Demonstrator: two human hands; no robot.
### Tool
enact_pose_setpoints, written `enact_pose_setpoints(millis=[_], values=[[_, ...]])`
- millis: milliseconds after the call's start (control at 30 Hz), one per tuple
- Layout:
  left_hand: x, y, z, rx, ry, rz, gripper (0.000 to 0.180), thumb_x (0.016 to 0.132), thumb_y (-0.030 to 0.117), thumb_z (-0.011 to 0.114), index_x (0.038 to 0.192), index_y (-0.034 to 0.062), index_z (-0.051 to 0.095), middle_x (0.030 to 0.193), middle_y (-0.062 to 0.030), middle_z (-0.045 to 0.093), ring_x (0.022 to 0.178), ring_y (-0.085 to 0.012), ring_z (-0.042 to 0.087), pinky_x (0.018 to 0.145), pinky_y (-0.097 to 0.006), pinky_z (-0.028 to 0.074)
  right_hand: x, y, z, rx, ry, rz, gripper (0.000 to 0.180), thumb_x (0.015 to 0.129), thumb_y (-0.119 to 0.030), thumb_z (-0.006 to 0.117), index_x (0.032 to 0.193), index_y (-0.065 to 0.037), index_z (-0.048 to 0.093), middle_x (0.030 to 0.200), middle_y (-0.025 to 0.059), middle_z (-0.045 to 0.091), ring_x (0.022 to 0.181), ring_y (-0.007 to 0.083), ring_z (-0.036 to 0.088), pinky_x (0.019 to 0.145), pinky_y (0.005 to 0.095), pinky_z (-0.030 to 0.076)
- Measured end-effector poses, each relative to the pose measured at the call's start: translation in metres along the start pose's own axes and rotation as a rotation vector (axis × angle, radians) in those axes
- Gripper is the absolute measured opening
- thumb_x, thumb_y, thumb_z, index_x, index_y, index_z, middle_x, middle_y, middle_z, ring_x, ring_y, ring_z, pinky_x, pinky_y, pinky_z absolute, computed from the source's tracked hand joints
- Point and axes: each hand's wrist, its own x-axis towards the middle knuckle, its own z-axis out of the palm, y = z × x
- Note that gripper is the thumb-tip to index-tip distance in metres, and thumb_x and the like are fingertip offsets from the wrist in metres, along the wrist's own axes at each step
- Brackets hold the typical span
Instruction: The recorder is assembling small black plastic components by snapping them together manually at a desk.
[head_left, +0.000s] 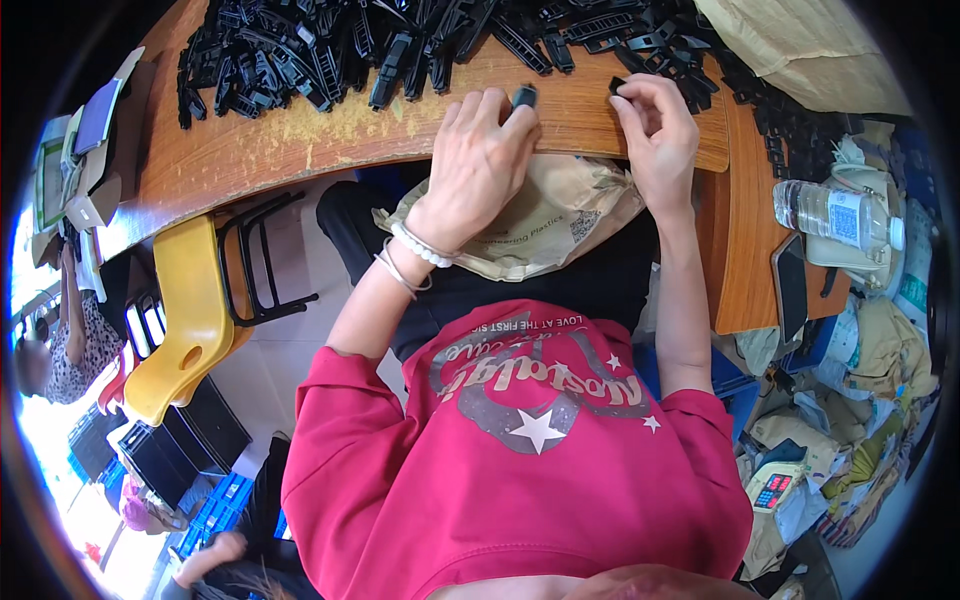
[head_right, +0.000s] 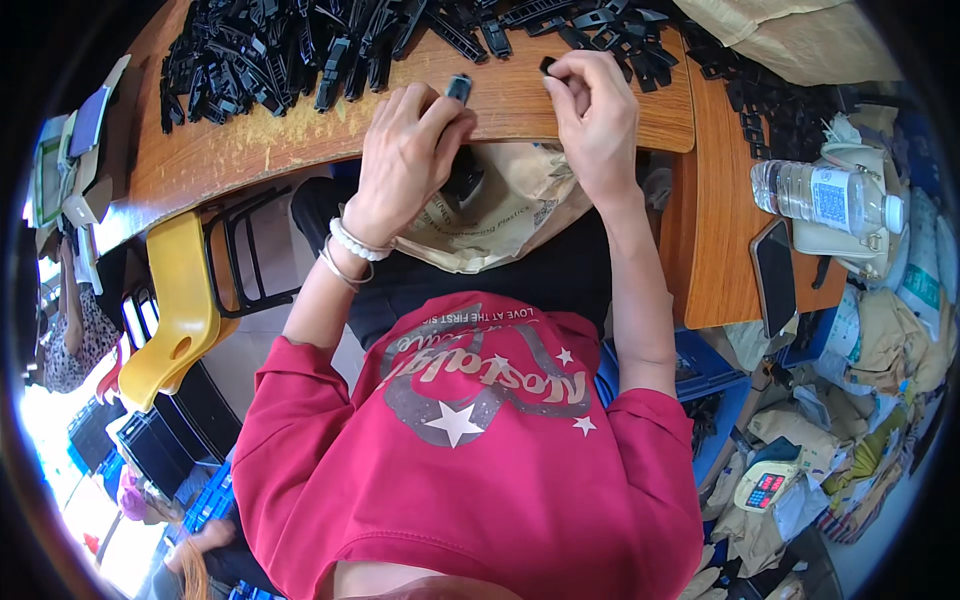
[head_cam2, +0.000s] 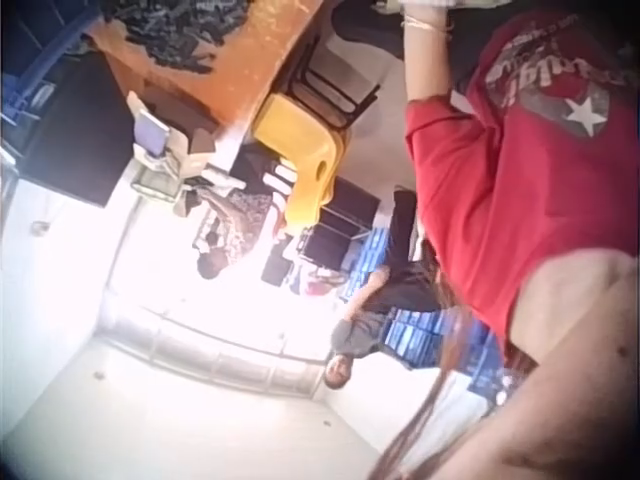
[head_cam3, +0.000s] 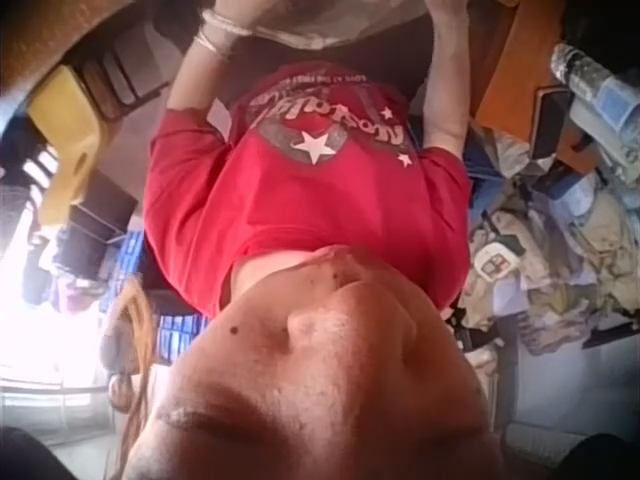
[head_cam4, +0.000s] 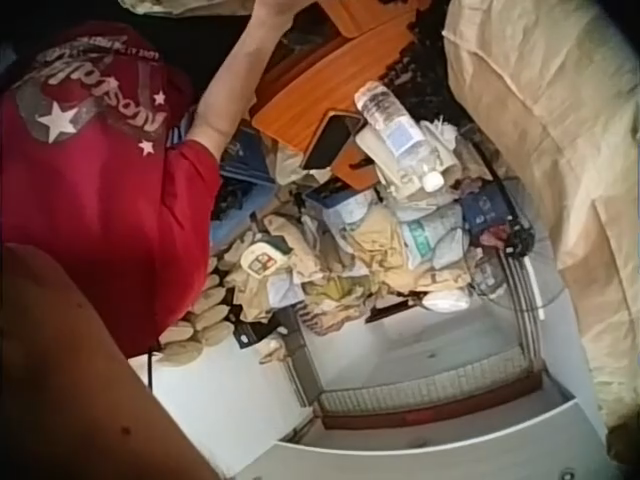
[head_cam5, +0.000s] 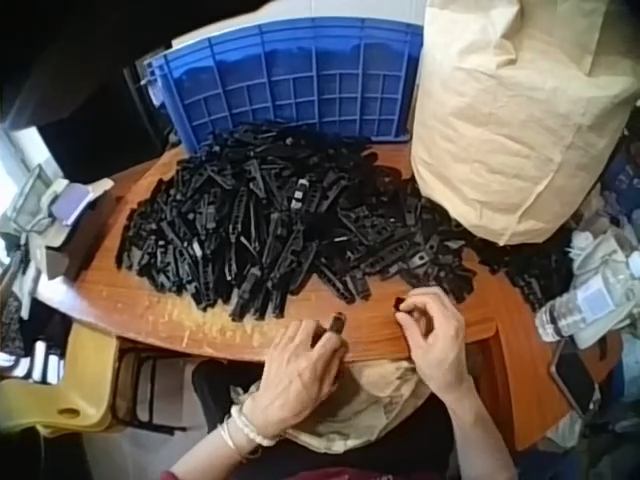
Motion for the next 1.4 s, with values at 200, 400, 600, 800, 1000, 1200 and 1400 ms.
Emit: enact_pose_setpoints(millis=[200,400,600,800,1000,1200,1400], values=[[-0.003,-0.021,-0.006,-0.380,0.054,-0.103,0.026,0.076,0.003,0.071,0.099,-0.0012,0.060,0.090,-0.0126,0.059,0.087,-0.0306,0.056,0.075,-0.039,0.047,-0.002,0.010,0.001,0.120,-0.074,0.036,0.022,0.083,0.000,0.070,0.104,0.003,0.066,0.092,0.0072,0.065,0.083,0.0153,0.063,0.076,0.0289,0.051],[0.003,-0.023,-0.011,-0.250,-0.003,-0.086,0.020,0.074,0.008,0.074,0.091,-0.0004,0.068,0.089,-0.0100,0.061,0.086,-0.0284,0.057,0.074,-0.037,0.049,-0.008,-0.001,0.000,0.193,-0.245,0.048,0.022,0.080,-0.001,0.073,0.101,0.004,0.068,0.088,0.0085,0.063,0.076,0.0143,0.060,0.068,0.0253,0.049],[0.006,-0.032,-0.010,-0.302,-0.043,0.002,0.020,0.075,0.006,0.073,0.093,-0.0012,0.068,0.092,-0.0104,0.062,0.086,-0.0287,0.057,0.075,-0.036,0.049,-0.005,0.005,0.001,0.172,-0.298,0.009,0.023,0.079,-0.001,0.073,0.101,0.004,0.069,0.086,0.0082,0.062,0.077,0.0160,0.060,0.069,0.0270,0.049],[0.007,-0.025,-0.006,-0.329,-0.020,0.030,0.020,0.073,0.002,0.074,0.093,-0.0010,0.069,0.091,-0.0096,0.065,0.084,-0.0258,0.059,0.073,-0.034,0.050,-0.007,-0.003,0.014,0.169,-0.304,-0.083,0.025,0.074,0.003,0.073,0.099,0.003,0.070,0.092,0.0082,0.061,0.086,0.0203,0.059,0.075,0.0292,0.047],[0.011,-0.034,-0.009,-0.439,-0.086,0.014,0.021,0.076,0.013,0.075,0.090,-0.0006,0.069,0.088,-0.0098,0.063,0.085,-0.0286,0.059,0.071,-0.036,0.050,-0.003,0.005,0.003,0.322,-0.446,-0.027,0.018,0.077,0.005,0.070,0.095,0.003,0.071,0.090,0.0081,0.061,0.084,0.0177,0.060,0.069,0.0260,0.048],[0.050,-0.040,0.009,-0.040,0.110,0.196,0.029,0.079,0.004,0.066,0.108,0.0024,0.062,0.105,-0.0121,0.059,0.092,-0.0278,0.061,0.074,-0.035,0.053,0.024,0.036,-0.013,-0.564,0.182,-0.204,0.014,0.081,-0.011,0.072,0.092,-0.004,0.069,0.091,0.0070,0.062,0.089,0.0257,0.057,0.078,0.0380,0.043],[0.024,-0.020,0.016,0.029,0.040,0.326,0.029,0.070,0.000,0.063,0.099,-0.0013,0.060,0.096,-0.0114,0.058,0.083,-0.0260,0.061,0.067,-0.034,0.052,0.024,0.039,-0.013,-0.431,0.007,-0.157,0.026,0.079,-0.010,0.073,0.103,-0.002,0.066,0.097,0.0089,0.063,0.097,0.0284,0.057,0.085,0.0413,0.044]])
